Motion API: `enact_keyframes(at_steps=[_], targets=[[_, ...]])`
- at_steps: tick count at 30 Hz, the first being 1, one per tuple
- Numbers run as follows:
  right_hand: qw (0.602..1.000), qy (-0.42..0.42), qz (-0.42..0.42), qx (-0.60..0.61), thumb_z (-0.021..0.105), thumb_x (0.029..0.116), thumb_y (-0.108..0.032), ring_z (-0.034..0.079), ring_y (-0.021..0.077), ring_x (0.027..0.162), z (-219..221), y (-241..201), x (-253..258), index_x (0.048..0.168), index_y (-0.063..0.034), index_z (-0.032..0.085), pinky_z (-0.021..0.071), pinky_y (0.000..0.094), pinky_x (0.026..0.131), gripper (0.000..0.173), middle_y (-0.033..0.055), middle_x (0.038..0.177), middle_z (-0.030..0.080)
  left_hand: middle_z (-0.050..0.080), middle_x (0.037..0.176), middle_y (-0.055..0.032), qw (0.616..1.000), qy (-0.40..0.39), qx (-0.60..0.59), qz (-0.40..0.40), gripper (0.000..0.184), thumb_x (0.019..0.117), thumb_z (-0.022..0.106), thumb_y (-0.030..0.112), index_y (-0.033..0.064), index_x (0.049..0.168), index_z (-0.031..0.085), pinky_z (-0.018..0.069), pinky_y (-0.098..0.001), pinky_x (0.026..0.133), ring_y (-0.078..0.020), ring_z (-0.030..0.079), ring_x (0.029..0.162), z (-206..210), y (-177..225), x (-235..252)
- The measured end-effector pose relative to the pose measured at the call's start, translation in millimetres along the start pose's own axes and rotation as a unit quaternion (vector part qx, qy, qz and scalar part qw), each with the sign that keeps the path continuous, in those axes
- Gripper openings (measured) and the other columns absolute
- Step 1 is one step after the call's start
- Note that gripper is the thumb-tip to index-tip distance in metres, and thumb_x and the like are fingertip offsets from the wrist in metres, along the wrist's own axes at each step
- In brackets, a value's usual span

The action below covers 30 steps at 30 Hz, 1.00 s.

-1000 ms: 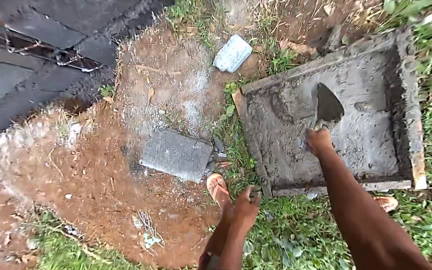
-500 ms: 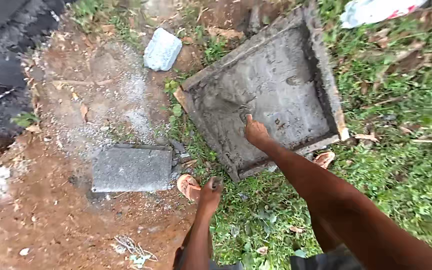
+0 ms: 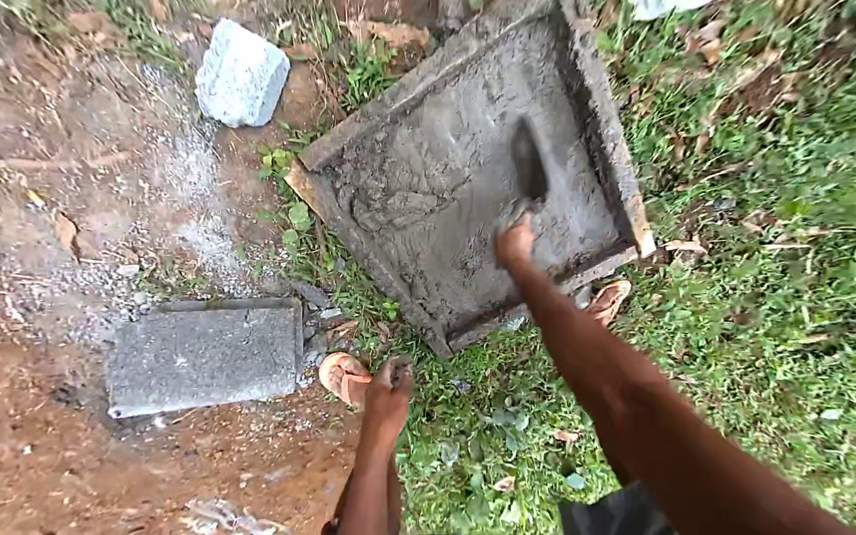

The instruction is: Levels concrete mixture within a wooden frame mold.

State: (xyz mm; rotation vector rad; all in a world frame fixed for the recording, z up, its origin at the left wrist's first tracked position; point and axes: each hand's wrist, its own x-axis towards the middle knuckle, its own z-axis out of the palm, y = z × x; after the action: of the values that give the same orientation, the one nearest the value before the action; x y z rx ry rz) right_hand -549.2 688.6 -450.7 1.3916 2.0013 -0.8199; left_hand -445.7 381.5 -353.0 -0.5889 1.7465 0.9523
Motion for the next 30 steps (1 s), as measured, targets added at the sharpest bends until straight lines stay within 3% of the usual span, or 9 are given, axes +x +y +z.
enact_keyframes(at_steps=[2,4,11,13,16,20,24,27,30], targets=[[0.992,-0.093,-0.048,-0.071,0.062,0.1015,-0.023,0.066,0.0483,0.111,4,7,-29,0.152,0.0028,0.032,0.0553,0.0621,0.092,0.064,0.0343,0.123,0.062,0.068,0.125,-0.0125,1.000,-0.018,-0.001,0.002,0.031,0.1052,0.055,0.019,0.0090,0.134,0.063,0.0568,-0.0458,0.095,-0.0228,0.069,0.106,8,9,3],[0.977,-0.144,-0.078,-0.135,0.064,0.1003,-0.024,0.065,0.0451,0.117,-5,3,-38,0.151,-0.0004,0.038,0.0519,0.0596,0.100,0.062,0.0303,0.125,0.064,0.068,0.125,-0.0139,1.000,-0.013,-0.026,0.005,0.031,0.1053,0.055,0.019,0.0080,0.134,0.062,0.0574,-0.0461,0.093,-0.0242,0.070,0.105,10,15,4],[0.998,0.026,-0.059,0.018,0.059,0.1028,-0.028,0.069,0.0415,0.090,-101,-40,81,0.137,0.0097,0.047,0.0570,0.0605,0.081,0.052,0.0303,0.111,0.065,0.069,0.123,-0.0115,0.999,-0.010,-0.032,-0.001,0.031,0.1045,0.057,0.018,0.0078,0.133,0.063,0.0570,-0.0449,0.097,-0.0223,0.070,0.107,-13,2,-1],[0.996,0.043,-0.063,0.052,0.059,0.1005,-0.023,0.067,0.0373,0.088,-86,-77,104,0.139,0.0088,0.044,0.0576,0.0569,0.077,0.053,0.0279,0.113,0.063,0.070,0.120,-0.0119,0.999,0.017,-0.044,0.000,0.030,0.1045,0.056,0.017,0.0078,0.132,0.064,0.0581,-0.0454,0.092,-0.0229,0.070,0.103,-21,-1,0],[0.997,0.050,-0.060,-0.021,0.062,0.1002,-0.022,0.061,0.0468,0.123,-53,-99,68,0.152,0.0100,0.029,0.0510,0.0612,0.101,0.069,0.0355,0.138,0.053,0.069,0.121,-0.0122,0.998,0.017,-0.058,0.008,0.029,0.1045,0.055,0.015,0.0078,0.132,0.063,0.0585,-0.0447,0.092,-0.0227,0.070,0.103,-26,2,1],[0.979,-0.010,-0.115,-0.170,0.066,0.0983,-0.025,0.064,0.0513,0.113,-69,-71,30,0.146,0.0052,0.040,0.0506,0.0676,0.095,0.062,0.0351,0.123,0.063,0.069,0.124,-0.0121,0.999,-0.008,-0.049,0.013,0.031,0.1052,0.055,0.020,0.0088,0.133,0.063,0.0563,-0.0460,0.097,-0.0234,0.069,0.108,-23,17,3],[0.998,-0.008,-0.068,-0.003,0.061,0.1005,-0.026,0.068,0.0415,0.091,-45,-85,51,0.145,0.0051,0.040,0.0574,0.0598,0.079,0.058,0.0300,0.114,0.063,0.069,0.123,-0.0104,0.996,-0.019,-0.084,0.028,0.032,0.1054,0.055,0.021,0.0092,0.134,0.062,0.0585,-0.0423,0.094,-0.0207,0.070,0.105,-23,15,2],[0.997,0.019,-0.050,0.049,0.063,0.1002,-0.023,0.064,0.0449,0.116,14,-119,33,0.152,0.0049,0.030,0.0545,0.0604,0.095,0.067,0.0326,0.134,0.057,0.069,0.124,-0.0106,0.998,-0.026,-0.063,0.009,0.032,0.1050,0.055,0.021,0.0096,0.134,0.062,0.0562,-0.0435,0.097,-0.0204,0.069,0.108,-29,8,-1],[0.998,-0.007,-0.058,0.001,0.059,0.1025,-0.022,0.063,0.0455,0.121,56,-122,-13,0.151,0.0088,0.030,0.0528,0.0584,0.100,0.065,0.0344,0.136,0.056,0.070,0.122,-0.0092,0.998,0.002,-0.063,0.004,0.030,0.1049,0.055,0.020,0.0107,0.132,0.064,0.0553,-0.0433,0.096,-0.0191,0.068,0.107,-33,7,-3]])
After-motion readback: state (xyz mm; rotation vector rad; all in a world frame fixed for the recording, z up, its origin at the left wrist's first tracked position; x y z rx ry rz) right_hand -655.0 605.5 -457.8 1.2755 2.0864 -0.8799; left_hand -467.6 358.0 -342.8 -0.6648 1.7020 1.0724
